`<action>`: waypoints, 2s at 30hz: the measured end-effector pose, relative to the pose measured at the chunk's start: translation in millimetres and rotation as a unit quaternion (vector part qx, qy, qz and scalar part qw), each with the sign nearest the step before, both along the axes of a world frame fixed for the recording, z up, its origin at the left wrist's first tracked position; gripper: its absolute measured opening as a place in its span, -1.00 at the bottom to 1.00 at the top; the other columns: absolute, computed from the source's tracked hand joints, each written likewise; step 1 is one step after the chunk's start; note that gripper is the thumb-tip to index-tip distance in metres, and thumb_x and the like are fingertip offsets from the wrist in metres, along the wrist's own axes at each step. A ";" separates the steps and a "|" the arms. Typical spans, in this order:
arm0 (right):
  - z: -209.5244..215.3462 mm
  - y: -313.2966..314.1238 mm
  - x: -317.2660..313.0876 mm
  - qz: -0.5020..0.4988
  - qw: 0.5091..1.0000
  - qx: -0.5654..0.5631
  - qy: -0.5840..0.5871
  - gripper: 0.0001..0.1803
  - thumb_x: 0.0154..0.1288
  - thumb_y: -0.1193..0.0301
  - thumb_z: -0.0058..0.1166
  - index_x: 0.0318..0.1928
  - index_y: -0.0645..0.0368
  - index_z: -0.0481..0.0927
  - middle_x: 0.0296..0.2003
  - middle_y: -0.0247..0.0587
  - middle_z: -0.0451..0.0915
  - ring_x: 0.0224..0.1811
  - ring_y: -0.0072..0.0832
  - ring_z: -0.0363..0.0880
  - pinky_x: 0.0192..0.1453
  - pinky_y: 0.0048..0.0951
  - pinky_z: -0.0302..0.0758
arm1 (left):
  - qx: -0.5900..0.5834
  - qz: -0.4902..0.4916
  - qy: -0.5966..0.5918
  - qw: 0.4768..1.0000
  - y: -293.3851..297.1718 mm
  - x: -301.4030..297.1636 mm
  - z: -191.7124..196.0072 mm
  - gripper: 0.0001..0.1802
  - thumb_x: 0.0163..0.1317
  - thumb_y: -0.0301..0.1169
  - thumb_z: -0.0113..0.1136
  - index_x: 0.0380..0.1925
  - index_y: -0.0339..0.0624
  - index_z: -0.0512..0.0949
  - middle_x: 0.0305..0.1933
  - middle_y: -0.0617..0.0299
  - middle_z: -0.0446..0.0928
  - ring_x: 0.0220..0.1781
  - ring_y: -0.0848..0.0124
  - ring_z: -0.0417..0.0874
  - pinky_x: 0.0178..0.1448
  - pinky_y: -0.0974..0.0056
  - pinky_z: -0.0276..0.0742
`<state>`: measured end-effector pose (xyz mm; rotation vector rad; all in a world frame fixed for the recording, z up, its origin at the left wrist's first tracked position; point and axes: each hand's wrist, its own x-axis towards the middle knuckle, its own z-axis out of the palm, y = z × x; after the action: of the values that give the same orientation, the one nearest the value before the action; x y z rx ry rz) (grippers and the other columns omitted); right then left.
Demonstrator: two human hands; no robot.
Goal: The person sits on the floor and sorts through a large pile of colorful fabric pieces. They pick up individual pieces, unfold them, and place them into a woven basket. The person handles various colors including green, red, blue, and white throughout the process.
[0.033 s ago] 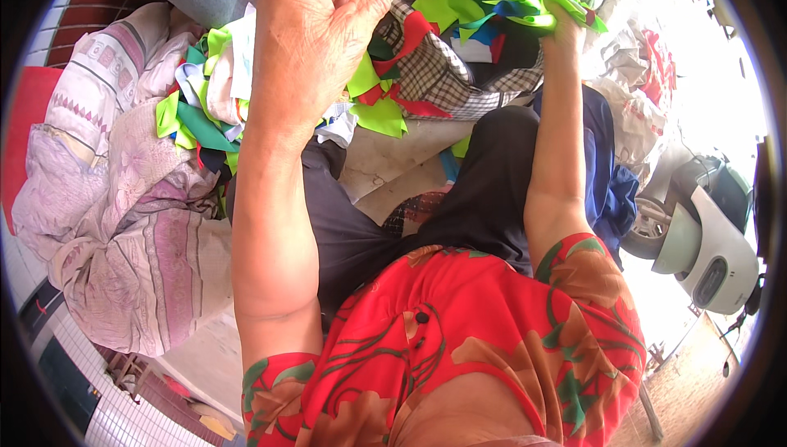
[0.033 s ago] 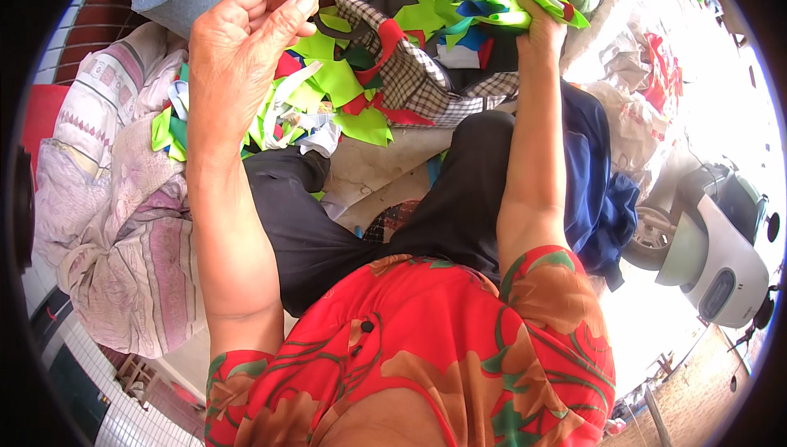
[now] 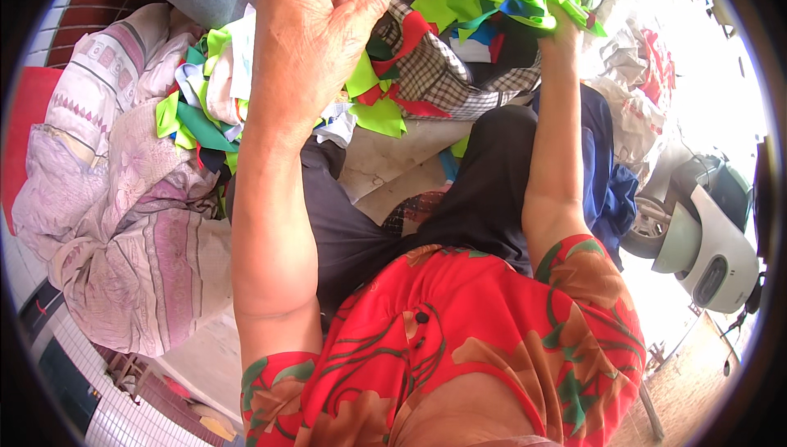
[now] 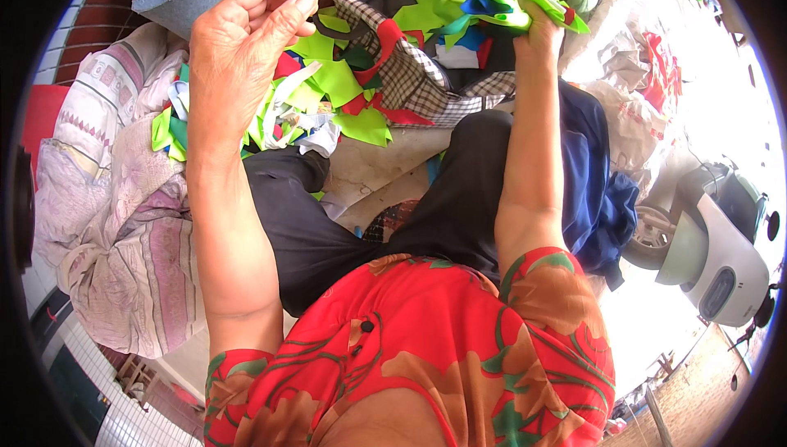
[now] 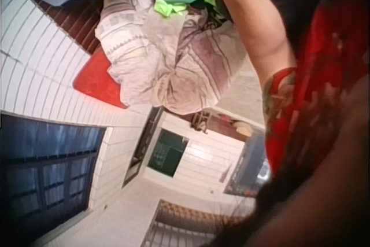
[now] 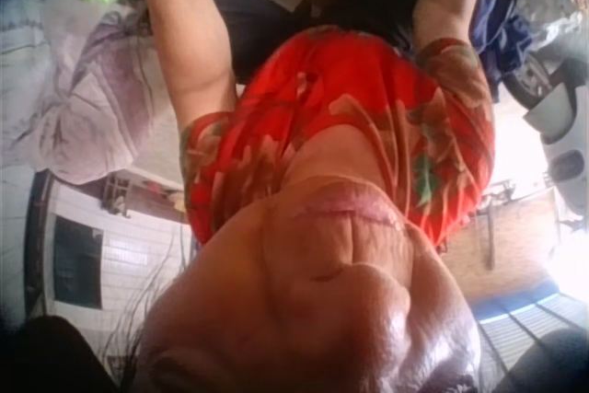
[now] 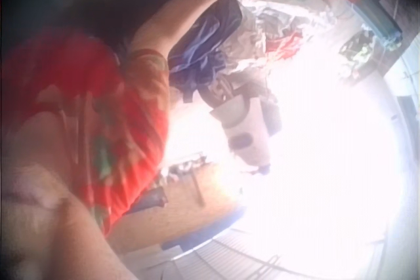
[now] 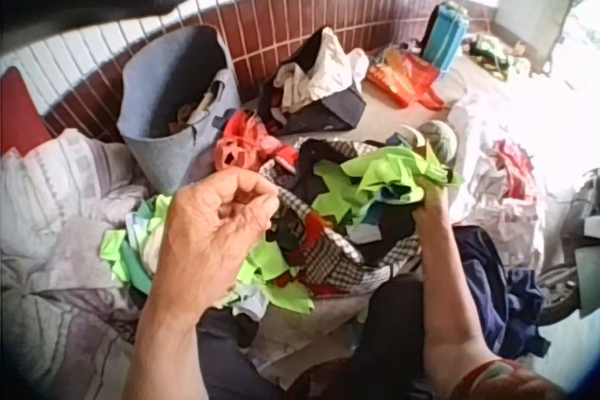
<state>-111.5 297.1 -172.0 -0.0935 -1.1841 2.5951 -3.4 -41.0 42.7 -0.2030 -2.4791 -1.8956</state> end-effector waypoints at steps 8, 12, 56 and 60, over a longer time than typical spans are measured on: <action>11.0 -23.2 27.0 0.066 0.973 -0.219 0.008 -0.45 0.07 0.49 0.21 0.12 0.25 0.39 0.03 0.00 0.50 0.09 -0.13 0.48 0.22 -0.03 0.42 | -0.038 -0.022 0.031 0.999 -2.1 -8.0 -13.5 -0.86 0.23 -0.43 0.19 -0.29 -0.28 0.57 -0.41 0.40 0.53 -0.39 0.65 0.49 -0.26 0.54 0.42; 22.3 -29.9 37.0 0.093 0.947 -0.304 0.039 -0.54 0.32 0.26 -0.06 0.16 0.20 0.38 0.15 0.01 0.41 0.19 -0.11 0.38 0.30 0.07 0.28 | -0.041 -0.047 0.045 0.997 2.0 -10.1 -15.5 -0.86 0.21 -0.44 0.20 -0.31 -0.30 0.56 -0.44 0.41 0.50 -0.40 0.67 0.47 -0.27 0.53 0.42; 38.0 -110.3 41.3 0.341 0.851 -0.395 0.062 -0.62 0.36 0.25 -0.13 0.07 0.22 0.39 -0.05 -0.14 0.50 -0.02 -0.36 0.49 0.04 -0.40 0.48 | -0.240 0.067 0.081 0.965 -8.7 -24.3 -21.8 -0.77 0.08 -0.45 0.23 -0.22 -0.24 0.57 -0.33 0.14 0.63 -0.28 0.35 0.65 -0.14 0.29 0.52; 40.6 -110.2 44.3 0.334 0.845 -0.411 0.065 -0.61 0.37 0.25 -0.14 0.08 0.22 0.38 -0.03 -0.14 0.49 -0.01 -0.36 0.48 0.06 -0.38 0.48 | -0.380 0.003 0.114 0.918 -6.1 -16.8 -31.4 -0.59 -0.08 -0.40 0.30 -0.14 -0.16 0.53 -0.15 0.05 0.55 -0.02 0.08 0.55 0.06 0.08 0.44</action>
<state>-67.2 186.9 -131.4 0.3861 0.0758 3.4535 -20.2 -47.1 11.3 -0.3869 -2.8728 -0.7418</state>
